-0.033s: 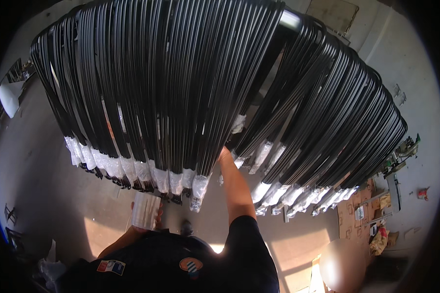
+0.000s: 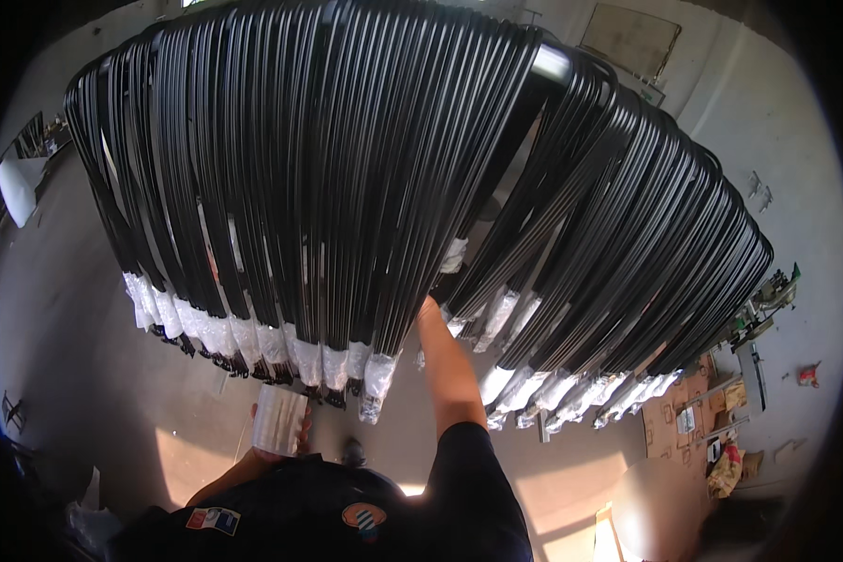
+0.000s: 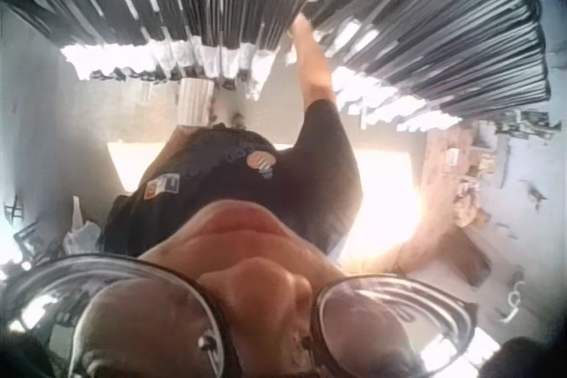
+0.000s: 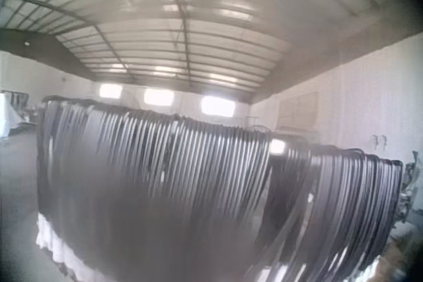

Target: The person wraps clear plastic film around bundles of black metal poles using a roll of stretch wrap. They repeatedly pull film from the roll, encircle the pole bundles, and tear off the film to secure each bundle.

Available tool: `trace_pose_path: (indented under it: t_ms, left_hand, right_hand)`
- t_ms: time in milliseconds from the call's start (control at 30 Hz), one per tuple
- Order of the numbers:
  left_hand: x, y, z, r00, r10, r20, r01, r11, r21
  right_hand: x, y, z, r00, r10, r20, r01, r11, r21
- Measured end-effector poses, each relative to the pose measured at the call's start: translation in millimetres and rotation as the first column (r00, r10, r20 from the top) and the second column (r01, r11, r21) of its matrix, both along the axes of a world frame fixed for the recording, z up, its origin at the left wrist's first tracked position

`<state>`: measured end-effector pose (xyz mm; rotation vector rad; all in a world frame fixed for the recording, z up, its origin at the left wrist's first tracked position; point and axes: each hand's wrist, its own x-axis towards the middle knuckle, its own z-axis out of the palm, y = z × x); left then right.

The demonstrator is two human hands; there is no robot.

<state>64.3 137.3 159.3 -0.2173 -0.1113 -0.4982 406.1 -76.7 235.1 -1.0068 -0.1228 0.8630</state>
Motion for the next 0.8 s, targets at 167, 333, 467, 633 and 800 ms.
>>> trace_pose_path:
  t_ms: [167, 333, 467, 633, 800]
  left_hand:
    - [8, 10, -18, 0.997, -0.072, 0.04, 0.071, 0.997, 0.011]
    - [9, 9, -6, 0.997, -0.019, -0.069, 0.032, 0.981, 0.193]
    - [20, 5, 28, 0.995, -0.008, 0.099, -0.027, 0.937, 0.348]
    - [50, -21, 57, 0.954, -0.052, 0.294, -0.095, 0.88, 0.465]
    - [84, -58, 106, 0.914, -0.138, 0.381, -0.128, 0.793, 0.596]
  right_hand:
    - [23, 18, 2, 0.998, -0.022, 0.05, 0.023, 1.0, -0.02]
    - [15, -14, -7, 0.998, -0.022, 0.064, 0.027, 0.997, -0.078]
    - [8, -52, -9, 0.994, -0.023, 0.108, 0.034, 0.994, -0.099]
    - [-15, -77, 6, 0.977, 0.016, 0.212, 0.01, 0.993, -0.12]
    - [-76, -43, 62, 0.94, -0.009, 0.341, 0.116, 0.948, -0.295]
